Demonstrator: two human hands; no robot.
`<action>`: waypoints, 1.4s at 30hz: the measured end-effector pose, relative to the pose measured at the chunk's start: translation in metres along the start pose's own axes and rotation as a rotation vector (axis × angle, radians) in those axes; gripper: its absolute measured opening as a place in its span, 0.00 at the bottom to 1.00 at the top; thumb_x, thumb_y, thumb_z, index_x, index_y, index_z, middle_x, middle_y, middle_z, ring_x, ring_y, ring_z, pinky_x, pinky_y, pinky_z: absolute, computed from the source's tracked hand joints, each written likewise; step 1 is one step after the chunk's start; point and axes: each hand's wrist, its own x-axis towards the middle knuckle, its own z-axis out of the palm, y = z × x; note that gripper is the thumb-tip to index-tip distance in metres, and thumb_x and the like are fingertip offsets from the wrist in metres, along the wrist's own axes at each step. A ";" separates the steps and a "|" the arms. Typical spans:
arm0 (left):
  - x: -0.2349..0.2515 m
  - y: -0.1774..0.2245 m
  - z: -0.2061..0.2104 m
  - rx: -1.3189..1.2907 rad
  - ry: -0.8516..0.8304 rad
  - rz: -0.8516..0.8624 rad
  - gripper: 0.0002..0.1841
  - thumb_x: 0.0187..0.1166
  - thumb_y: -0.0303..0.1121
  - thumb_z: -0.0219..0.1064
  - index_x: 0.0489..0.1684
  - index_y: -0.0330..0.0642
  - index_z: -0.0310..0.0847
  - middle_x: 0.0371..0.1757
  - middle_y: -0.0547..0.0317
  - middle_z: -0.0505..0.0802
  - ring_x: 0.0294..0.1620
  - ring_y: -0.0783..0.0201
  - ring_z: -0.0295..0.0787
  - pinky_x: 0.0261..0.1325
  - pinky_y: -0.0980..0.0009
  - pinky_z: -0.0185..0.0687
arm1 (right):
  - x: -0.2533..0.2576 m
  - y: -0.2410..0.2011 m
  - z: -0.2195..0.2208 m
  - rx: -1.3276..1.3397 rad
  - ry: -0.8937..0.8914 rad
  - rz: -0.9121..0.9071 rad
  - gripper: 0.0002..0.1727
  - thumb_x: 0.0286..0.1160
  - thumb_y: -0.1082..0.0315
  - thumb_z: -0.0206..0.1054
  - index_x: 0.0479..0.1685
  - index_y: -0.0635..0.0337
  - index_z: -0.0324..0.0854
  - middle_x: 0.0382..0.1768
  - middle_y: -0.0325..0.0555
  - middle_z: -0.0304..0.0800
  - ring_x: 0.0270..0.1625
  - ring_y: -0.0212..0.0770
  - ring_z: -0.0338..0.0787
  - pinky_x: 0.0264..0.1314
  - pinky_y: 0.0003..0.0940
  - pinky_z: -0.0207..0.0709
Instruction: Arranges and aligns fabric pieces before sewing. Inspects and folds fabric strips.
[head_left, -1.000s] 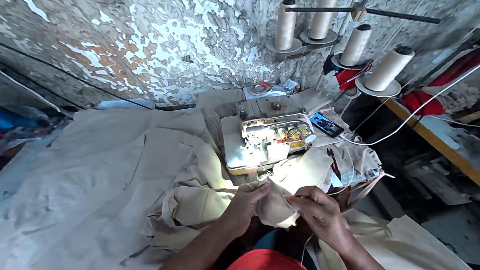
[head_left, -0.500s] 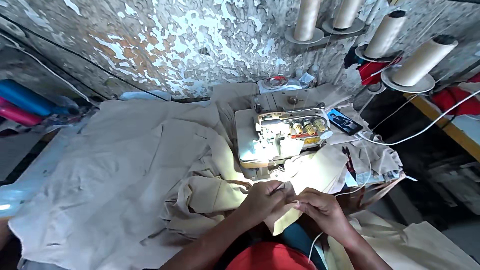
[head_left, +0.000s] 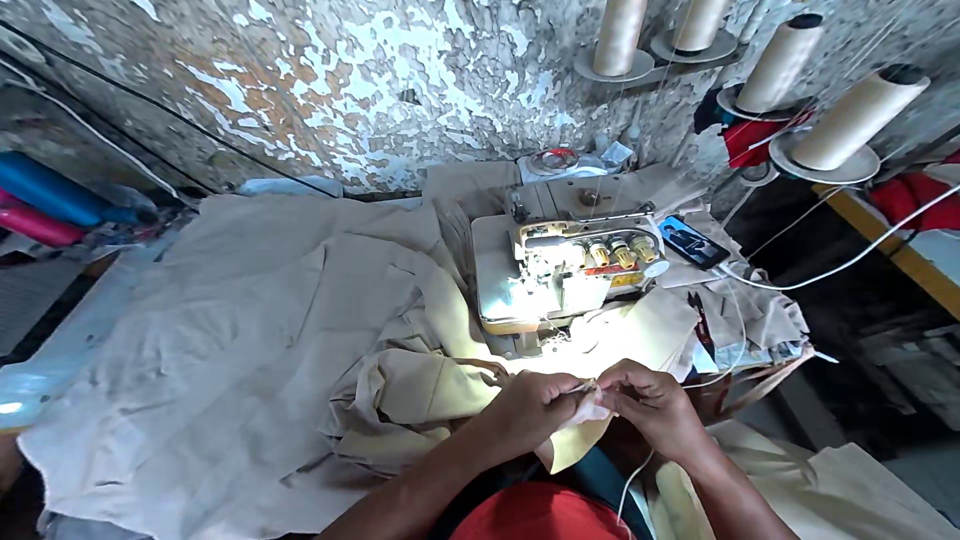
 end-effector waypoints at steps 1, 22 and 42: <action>0.000 -0.001 0.000 -0.001 -0.003 0.004 0.14 0.87 0.31 0.57 0.49 0.33 0.89 0.32 0.60 0.90 0.31 0.82 0.78 0.38 0.83 0.72 | 0.001 -0.001 -0.001 -0.004 -0.016 0.020 0.05 0.71 0.71 0.72 0.40 0.61 0.87 0.33 0.24 0.89 0.31 0.09 0.78 0.36 0.06 0.73; -0.002 -0.015 0.028 0.633 0.437 0.325 0.09 0.77 0.31 0.61 0.36 0.39 0.89 0.23 0.56 0.90 0.18 0.61 0.85 0.19 0.65 0.74 | -0.005 -0.005 0.002 -0.308 -0.006 0.029 0.15 0.80 0.61 0.66 0.51 0.61 0.92 0.38 0.37 0.91 0.35 0.15 0.83 0.41 0.09 0.76; 0.000 -0.009 0.052 0.332 0.422 0.194 0.18 0.67 0.28 0.71 0.57 0.35 0.85 0.46 0.47 0.94 0.52 0.50 0.92 0.63 0.52 0.82 | 0.009 -0.063 0.006 -1.073 -0.106 -0.326 0.14 0.72 0.64 0.62 0.27 0.56 0.93 0.23 0.46 0.85 0.25 0.47 0.86 0.19 0.36 0.74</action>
